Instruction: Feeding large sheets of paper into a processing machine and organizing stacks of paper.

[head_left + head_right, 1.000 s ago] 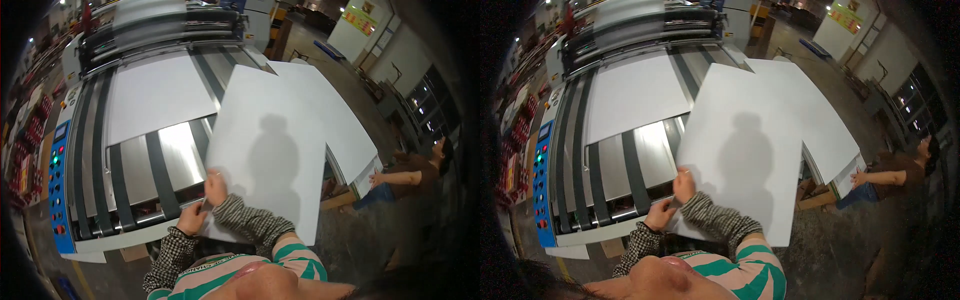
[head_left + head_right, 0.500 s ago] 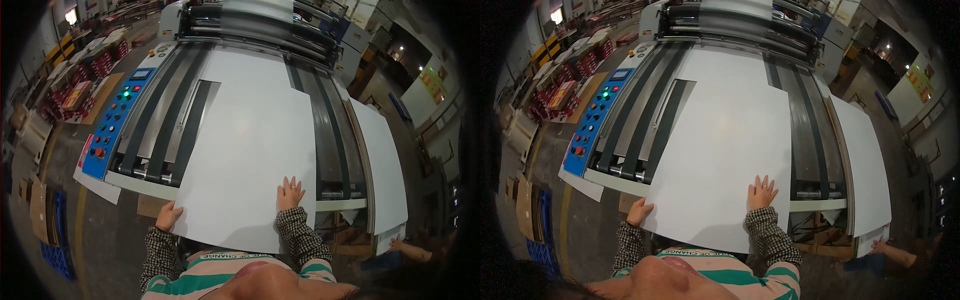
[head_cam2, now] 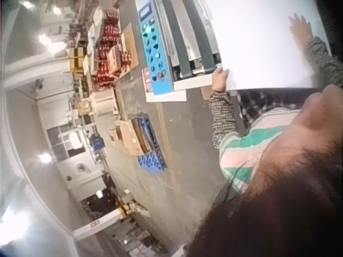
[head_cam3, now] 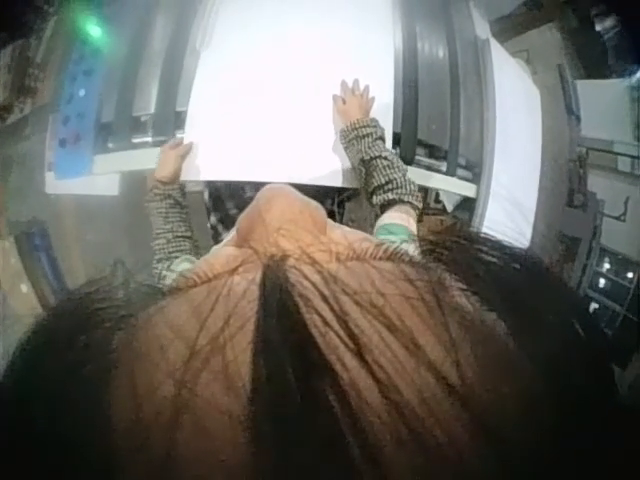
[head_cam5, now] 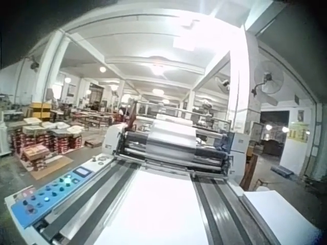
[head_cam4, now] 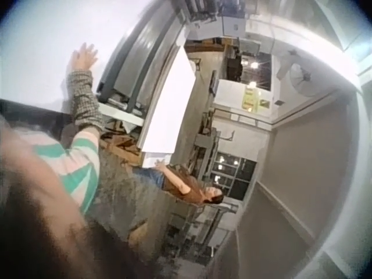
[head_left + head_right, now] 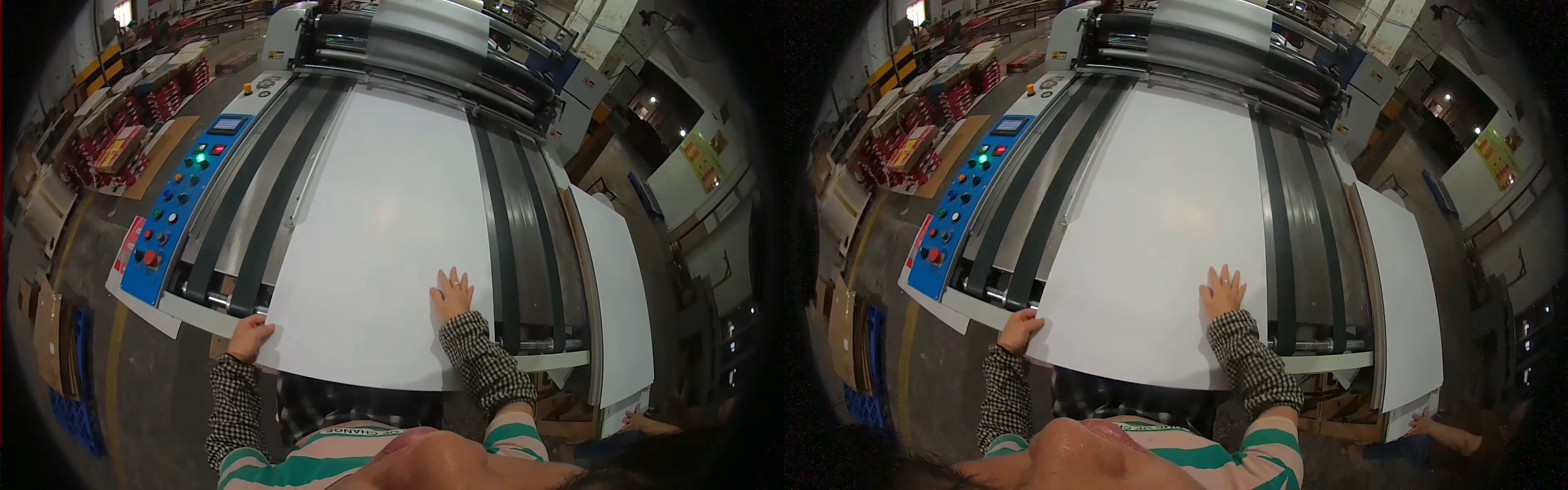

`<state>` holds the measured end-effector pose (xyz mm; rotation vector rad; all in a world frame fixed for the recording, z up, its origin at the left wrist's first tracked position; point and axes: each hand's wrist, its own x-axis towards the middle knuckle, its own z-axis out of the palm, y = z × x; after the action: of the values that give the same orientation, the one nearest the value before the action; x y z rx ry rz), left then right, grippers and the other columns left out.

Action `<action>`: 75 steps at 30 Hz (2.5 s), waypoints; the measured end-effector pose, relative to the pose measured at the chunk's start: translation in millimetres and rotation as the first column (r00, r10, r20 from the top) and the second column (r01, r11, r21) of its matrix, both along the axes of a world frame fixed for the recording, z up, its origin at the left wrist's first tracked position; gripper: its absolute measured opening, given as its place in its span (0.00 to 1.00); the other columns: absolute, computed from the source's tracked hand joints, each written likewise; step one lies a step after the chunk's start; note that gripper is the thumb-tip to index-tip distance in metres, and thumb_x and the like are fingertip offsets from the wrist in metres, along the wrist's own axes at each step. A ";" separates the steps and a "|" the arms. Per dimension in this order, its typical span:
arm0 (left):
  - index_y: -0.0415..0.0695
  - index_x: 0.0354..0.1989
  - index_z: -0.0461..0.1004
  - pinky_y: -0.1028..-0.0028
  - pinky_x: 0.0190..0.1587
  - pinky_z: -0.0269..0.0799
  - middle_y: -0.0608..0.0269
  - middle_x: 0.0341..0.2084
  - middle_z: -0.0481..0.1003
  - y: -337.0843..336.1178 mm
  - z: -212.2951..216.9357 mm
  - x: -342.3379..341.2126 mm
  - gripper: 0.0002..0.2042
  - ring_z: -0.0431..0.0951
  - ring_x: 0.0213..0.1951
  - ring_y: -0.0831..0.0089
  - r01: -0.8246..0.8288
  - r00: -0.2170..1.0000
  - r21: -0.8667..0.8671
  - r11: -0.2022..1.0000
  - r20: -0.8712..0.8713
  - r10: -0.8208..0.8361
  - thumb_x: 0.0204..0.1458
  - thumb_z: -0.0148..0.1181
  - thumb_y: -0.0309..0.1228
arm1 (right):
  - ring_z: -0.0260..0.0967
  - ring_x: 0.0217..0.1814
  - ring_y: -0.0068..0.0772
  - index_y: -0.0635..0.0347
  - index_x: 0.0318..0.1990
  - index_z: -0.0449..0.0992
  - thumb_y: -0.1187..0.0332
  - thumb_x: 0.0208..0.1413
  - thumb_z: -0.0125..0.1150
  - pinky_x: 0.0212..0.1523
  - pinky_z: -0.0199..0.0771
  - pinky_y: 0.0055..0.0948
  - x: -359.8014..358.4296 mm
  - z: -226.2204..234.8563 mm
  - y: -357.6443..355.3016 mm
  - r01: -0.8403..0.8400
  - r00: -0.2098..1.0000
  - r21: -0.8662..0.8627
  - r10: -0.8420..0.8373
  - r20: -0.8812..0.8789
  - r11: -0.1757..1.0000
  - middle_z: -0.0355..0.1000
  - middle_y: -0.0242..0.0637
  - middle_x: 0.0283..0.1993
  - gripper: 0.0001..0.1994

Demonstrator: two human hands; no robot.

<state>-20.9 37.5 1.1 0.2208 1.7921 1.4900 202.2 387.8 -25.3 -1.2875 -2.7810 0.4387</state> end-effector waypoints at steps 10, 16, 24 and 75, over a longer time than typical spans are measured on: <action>0.37 0.31 0.67 0.84 0.18 0.58 0.67 0.18 0.66 40.4 8.1 -42.4 0.07 0.63 0.18 0.83 -0.238 0.887 0.105 0.965 -0.382 0.261 0.46 0.49 0.28 | 0.60 0.46 0.42 0.63 0.27 0.72 0.66 0.45 0.47 0.44 0.60 0.38 39.4 -9.1 133.3 0.076 0.876 0.431 0.147 -0.460 0.899 0.67 0.44 0.40 0.10; 0.38 0.30 0.65 0.81 0.16 0.56 0.66 0.14 0.62 4.5 -7.2 -51.8 0.07 0.60 0.15 0.82 -0.498 0.767 -0.158 0.853 -0.539 0.348 0.50 0.45 0.30 | 0.63 0.41 0.41 0.60 0.36 0.71 0.70 0.38 0.51 0.43 0.61 0.39 308.3 56.0 166.8 0.731 0.558 0.607 -0.785 -0.269 0.311 0.66 0.43 0.40 0.13; 0.36 0.32 0.66 0.77 0.20 0.59 0.62 0.18 0.66 31.0 8.9 -58.9 0.09 0.63 0.19 0.79 -0.387 0.783 -0.191 0.902 -0.585 0.212 0.50 0.46 0.30 | 0.62 0.43 0.39 0.57 0.38 0.69 0.66 0.44 0.52 0.40 0.66 0.38 328.1 53.4 123.5 0.824 0.354 0.386 -0.909 0.220 0.415 0.66 0.41 0.41 0.12; 0.40 0.46 0.62 0.51 0.56 0.32 0.54 0.55 0.48 -50.0 -15.9 -112.5 0.17 0.42 0.59 0.62 -0.866 0.232 -0.262 0.426 -0.965 -0.121 0.47 0.49 0.31 | 0.26 0.64 0.50 0.49 0.58 0.48 0.48 0.49 0.39 0.58 0.26 0.54 -92.5 6.3 -12.0 0.254 0.954 0.060 -0.260 0.146 0.965 0.36 0.44 0.63 0.29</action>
<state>-133.3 -12.6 -14.8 -0.0116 3.6503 0.4753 109.8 375.8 -19.0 -1.7116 -2.6661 0.2760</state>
